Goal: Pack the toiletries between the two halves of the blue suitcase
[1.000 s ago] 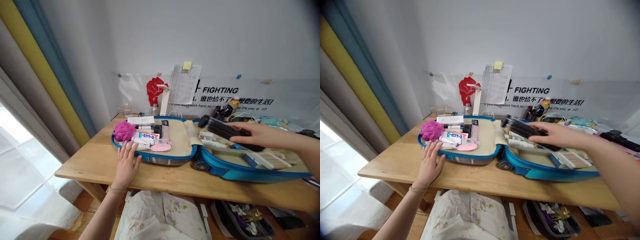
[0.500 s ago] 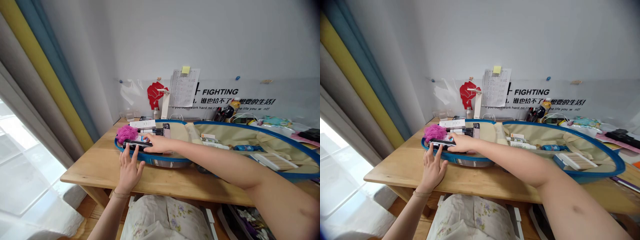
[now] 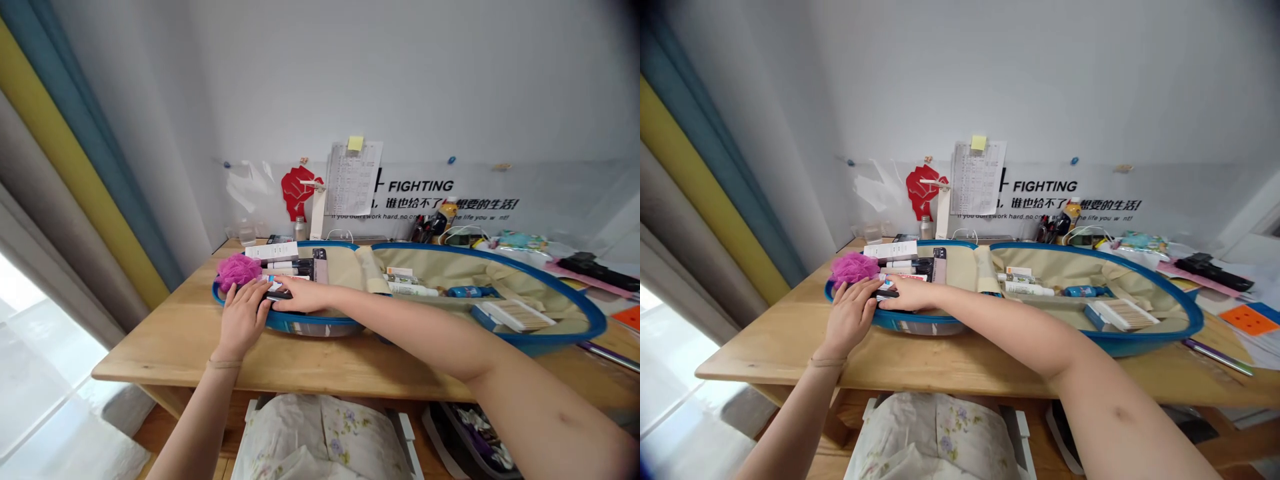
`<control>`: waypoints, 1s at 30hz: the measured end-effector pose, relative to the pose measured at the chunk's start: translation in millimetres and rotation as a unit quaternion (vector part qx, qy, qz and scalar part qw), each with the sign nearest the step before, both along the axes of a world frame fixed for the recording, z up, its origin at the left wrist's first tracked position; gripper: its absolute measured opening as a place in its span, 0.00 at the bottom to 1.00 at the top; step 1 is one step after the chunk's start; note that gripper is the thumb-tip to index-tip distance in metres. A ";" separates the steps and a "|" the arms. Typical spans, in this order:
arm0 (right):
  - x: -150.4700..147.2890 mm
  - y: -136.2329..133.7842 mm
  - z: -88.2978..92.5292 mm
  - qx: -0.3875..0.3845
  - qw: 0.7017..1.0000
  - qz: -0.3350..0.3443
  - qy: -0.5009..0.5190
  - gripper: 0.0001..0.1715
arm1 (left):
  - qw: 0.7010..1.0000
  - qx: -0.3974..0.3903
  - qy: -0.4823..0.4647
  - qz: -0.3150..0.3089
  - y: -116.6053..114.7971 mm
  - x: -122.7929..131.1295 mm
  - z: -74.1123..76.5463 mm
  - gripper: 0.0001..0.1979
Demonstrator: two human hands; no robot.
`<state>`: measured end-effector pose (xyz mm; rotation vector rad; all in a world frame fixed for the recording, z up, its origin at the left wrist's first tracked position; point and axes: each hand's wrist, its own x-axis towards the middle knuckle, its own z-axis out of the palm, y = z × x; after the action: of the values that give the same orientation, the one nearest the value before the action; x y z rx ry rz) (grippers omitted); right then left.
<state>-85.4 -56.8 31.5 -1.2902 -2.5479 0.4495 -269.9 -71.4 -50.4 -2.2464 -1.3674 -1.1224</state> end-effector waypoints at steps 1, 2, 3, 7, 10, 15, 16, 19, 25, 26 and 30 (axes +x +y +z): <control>3.7 0.5 1.0 -0.026 1.000 0.003 0.014 0.40 | 1.000 0.003 -0.005 0.002 -0.2 1.1 -1.9 0.23; 10.2 2.1 3.3 -0.051 0.998 0.005 0.028 0.40 | 1.000 0.010 -0.012 0.004 -0.8 2.0 -3.9 0.23; 20.1 4.8 7.0 -0.066 0.997 0.001 0.042 0.39 | 1.000 0.016 -0.019 0.007 -1.8 2.8 -5.8 0.23; 95.5 21.0 30.5 -0.026 0.996 -0.078 0.045 0.29 | 0.999 0.027 -0.034 0.010 -5.2 4.5 -10.5 0.22; 172.2 27.4 40.3 0.003 0.974 -0.210 -0.088 0.24 | 0.998 0.025 -0.053 0.013 -7.2 5.3 -12.8 0.21; 268.0 14.5 19.0 -0.092 0.946 -0.256 -0.174 0.21 | 0.997 0.015 -0.071 0.015 -9.8 6.7 -16.3 0.20; 279.3 11.6 12.0 -0.107 0.941 -0.265 -0.182 0.22 | 0.997 0.016 -0.072 0.013 -10.1 6.9 -16.5 0.20; 301.0 8.9 -6.2 -0.146 0.926 -0.289 -0.192 0.28 | 0.997 0.017 -0.072 0.010 -10.8 7.1 -16.5 0.20; 312.9 21.9 -20.2 -0.204 0.913 -0.306 -0.178 0.39 | 0.997 0.014 -0.075 0.010 -12.6 7.5 -16.2 0.20; 312.2 23.8 -20.5 -0.211 0.912 -0.306 -0.176 0.41 | 0.997 0.014 -0.075 0.009 -12.9 7.6 -16.1 0.20; 308.2 25.5 -16.9 -0.221 0.918 -0.287 -0.160 0.42 | 0.997 0.013 -0.075 0.010 -13.1 7.7 -15.9 0.20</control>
<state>222.8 -31.3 14.6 -2.3495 -2.1887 0.7549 -262.2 -84.5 -66.3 -2.1630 -1.4194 -1.3189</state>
